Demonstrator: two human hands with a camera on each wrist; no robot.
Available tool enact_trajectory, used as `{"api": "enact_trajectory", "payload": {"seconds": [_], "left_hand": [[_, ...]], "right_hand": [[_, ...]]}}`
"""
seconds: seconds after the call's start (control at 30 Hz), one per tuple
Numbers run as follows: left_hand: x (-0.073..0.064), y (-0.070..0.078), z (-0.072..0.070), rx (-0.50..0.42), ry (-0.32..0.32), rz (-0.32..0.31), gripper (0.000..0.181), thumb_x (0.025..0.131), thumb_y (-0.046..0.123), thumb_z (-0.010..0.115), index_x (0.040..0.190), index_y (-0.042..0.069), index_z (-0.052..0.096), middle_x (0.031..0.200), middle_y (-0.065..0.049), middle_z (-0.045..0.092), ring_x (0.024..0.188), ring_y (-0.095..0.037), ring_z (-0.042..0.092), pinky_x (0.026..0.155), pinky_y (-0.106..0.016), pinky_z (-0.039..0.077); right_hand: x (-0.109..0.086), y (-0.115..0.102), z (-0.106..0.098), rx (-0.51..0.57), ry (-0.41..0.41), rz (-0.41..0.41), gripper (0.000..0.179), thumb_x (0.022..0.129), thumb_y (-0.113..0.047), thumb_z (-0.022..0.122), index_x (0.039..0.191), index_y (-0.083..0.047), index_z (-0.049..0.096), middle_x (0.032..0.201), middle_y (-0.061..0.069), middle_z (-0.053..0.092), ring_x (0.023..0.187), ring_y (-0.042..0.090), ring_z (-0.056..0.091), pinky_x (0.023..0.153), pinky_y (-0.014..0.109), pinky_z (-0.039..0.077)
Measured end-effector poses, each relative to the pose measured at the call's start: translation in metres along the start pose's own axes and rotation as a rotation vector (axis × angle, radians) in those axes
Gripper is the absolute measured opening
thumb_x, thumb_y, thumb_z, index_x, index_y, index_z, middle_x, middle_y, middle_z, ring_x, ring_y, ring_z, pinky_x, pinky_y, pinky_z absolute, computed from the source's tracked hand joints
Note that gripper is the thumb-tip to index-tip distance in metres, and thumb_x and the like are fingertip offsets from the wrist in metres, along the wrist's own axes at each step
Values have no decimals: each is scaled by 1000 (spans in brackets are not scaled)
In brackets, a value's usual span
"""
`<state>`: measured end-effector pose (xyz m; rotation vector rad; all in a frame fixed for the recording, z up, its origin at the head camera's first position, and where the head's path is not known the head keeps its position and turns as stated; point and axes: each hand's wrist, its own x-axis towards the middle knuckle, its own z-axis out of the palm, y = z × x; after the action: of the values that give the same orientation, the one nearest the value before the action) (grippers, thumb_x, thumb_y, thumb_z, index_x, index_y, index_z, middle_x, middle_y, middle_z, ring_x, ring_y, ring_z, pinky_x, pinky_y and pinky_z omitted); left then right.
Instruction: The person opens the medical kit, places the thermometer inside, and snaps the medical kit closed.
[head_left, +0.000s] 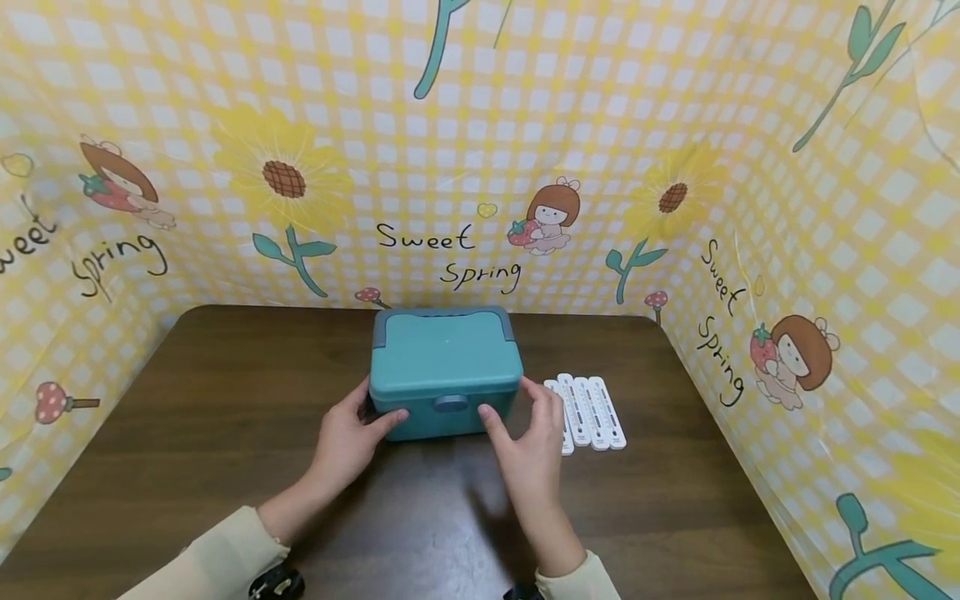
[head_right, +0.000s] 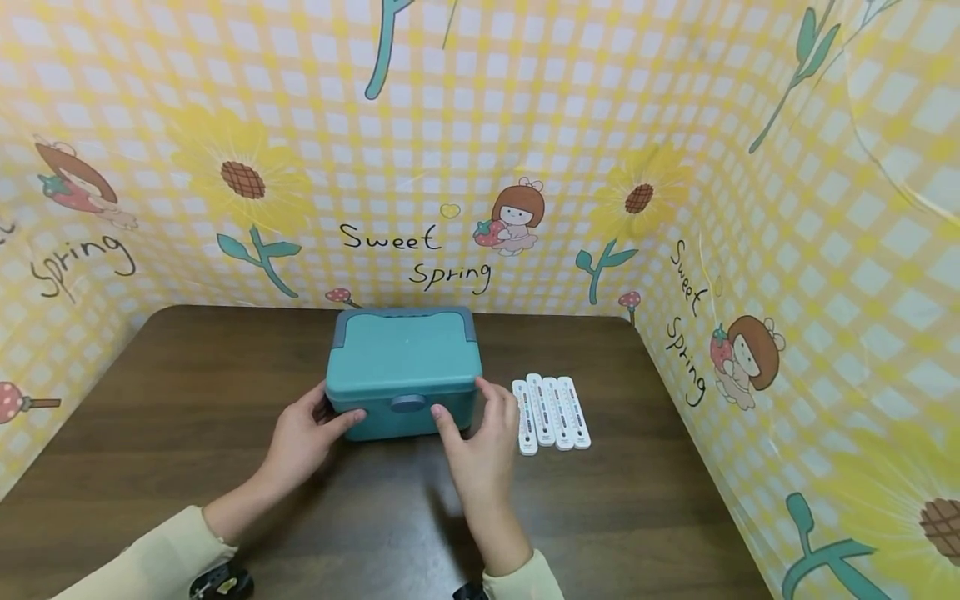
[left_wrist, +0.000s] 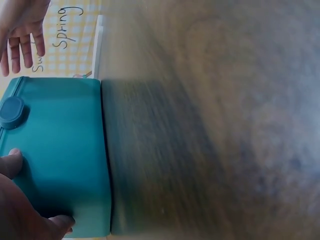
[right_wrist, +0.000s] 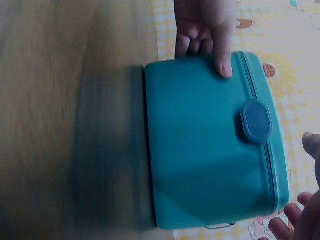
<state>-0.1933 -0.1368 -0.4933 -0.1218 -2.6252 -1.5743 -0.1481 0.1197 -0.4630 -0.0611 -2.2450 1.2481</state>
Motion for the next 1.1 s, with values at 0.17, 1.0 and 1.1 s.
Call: {"api": "enact_trajectory", "payload": {"seconds": [0.17, 1.0, 1.1], "left_hand": [[0, 1, 0, -2, -2, 1, 94, 90, 54, 74, 161, 8, 32, 156, -17, 47, 140, -34, 51, 104, -52, 53], [-5, 1, 4, 26, 12, 14, 88, 89, 56, 73, 157, 11, 41, 150, -13, 56, 133, -29, 58, 99, -49, 56], [-1, 4, 3, 19, 18, 21, 86, 89, 56, 74, 156, 11, 43, 149, -12, 57, 132, -28, 59, 99, -49, 57]], "right_hand": [[-6, -5, 11, 33, 0, 22, 67, 84, -48, 83, 136, -13, 60, 132, 7, 56, 125, 23, 56, 110, 47, 49], [-32, -22, 66, 171, 62, 206, 53, 79, -43, 89, 117, -19, 60, 111, -4, 56, 108, 24, 58, 97, 50, 53], [-29, -23, 70, 177, 70, 209, 54, 79, -43, 89, 117, -19, 59, 112, -3, 56, 107, 21, 56, 96, 49, 53]]}}
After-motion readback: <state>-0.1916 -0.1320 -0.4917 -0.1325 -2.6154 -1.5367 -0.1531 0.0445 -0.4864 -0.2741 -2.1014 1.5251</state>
